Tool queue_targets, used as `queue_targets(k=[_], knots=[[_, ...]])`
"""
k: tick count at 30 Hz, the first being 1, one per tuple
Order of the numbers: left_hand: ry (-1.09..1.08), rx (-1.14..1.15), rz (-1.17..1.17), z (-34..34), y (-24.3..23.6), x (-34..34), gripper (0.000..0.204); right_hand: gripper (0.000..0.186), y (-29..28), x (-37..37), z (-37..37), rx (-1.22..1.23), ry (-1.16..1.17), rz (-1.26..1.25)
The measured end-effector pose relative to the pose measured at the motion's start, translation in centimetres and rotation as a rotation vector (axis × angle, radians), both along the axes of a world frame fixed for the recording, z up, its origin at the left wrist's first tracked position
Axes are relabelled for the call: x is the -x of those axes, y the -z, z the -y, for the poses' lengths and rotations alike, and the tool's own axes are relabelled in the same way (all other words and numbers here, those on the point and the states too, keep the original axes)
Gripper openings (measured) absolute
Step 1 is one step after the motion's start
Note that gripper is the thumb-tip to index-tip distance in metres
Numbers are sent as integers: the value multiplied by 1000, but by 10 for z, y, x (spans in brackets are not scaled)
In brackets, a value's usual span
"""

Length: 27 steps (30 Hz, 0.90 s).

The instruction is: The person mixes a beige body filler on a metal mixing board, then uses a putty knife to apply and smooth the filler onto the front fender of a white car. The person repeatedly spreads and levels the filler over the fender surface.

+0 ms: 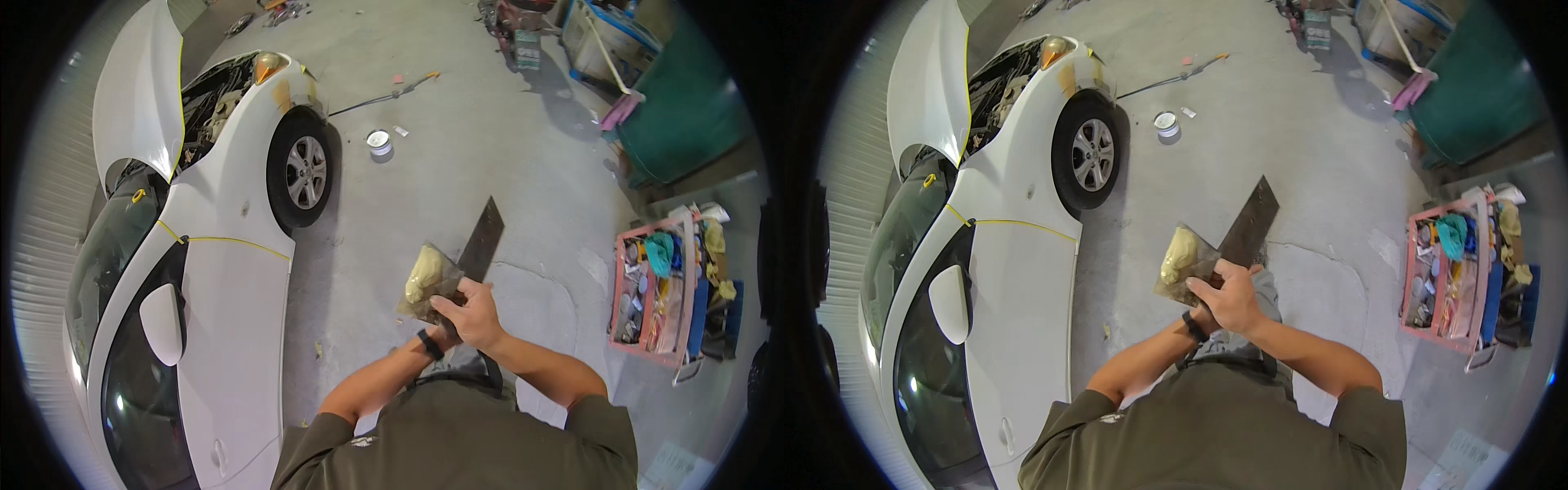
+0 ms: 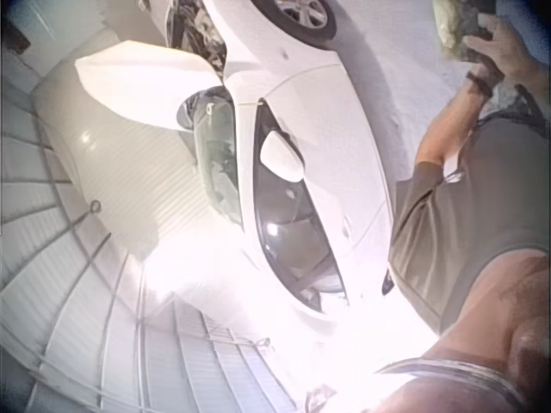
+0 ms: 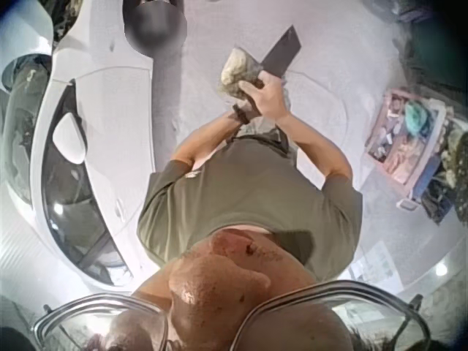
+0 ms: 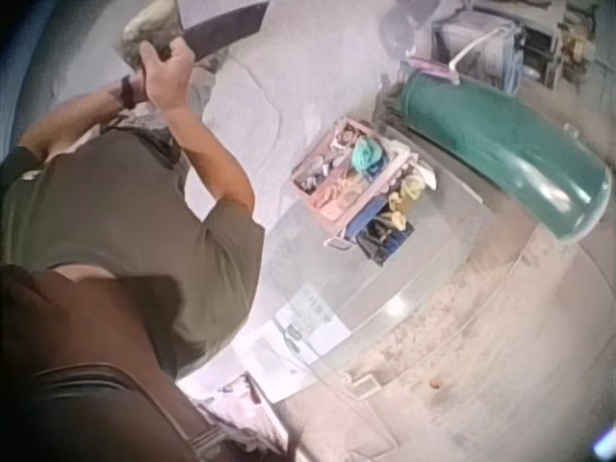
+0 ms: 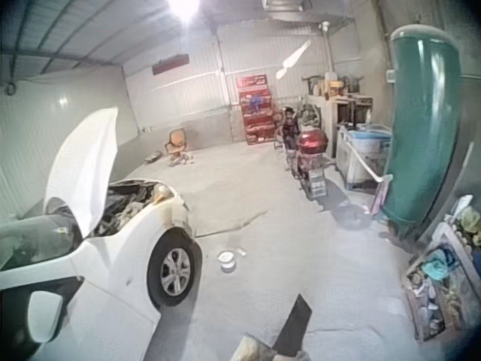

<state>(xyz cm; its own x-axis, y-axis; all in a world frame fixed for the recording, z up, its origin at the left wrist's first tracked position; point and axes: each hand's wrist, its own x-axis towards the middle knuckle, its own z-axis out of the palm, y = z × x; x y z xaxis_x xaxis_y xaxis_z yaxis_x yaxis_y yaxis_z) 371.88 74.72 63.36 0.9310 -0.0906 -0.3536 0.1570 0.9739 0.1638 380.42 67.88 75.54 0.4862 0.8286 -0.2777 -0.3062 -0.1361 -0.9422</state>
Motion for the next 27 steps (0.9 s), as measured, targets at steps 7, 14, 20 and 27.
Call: queue_targets(k=[7, 14, 20, 27], knots=[[-108, -465, -650, -161, 45, -53, 37, 26, 5, -195, -149, 69, -271, -133], [-261, -515, -814, -262, 41, -84, 47, 35, -4, -329, -287, 169, -497, -100], [-198, -1290, -713, -400, 62, -147, 44, 47, 23, -392, -423, 235, -609, 304], [166, -2096, -583, -581, -8, -225, 32, 50, 22, -448, -557, 229, -788, 849]])
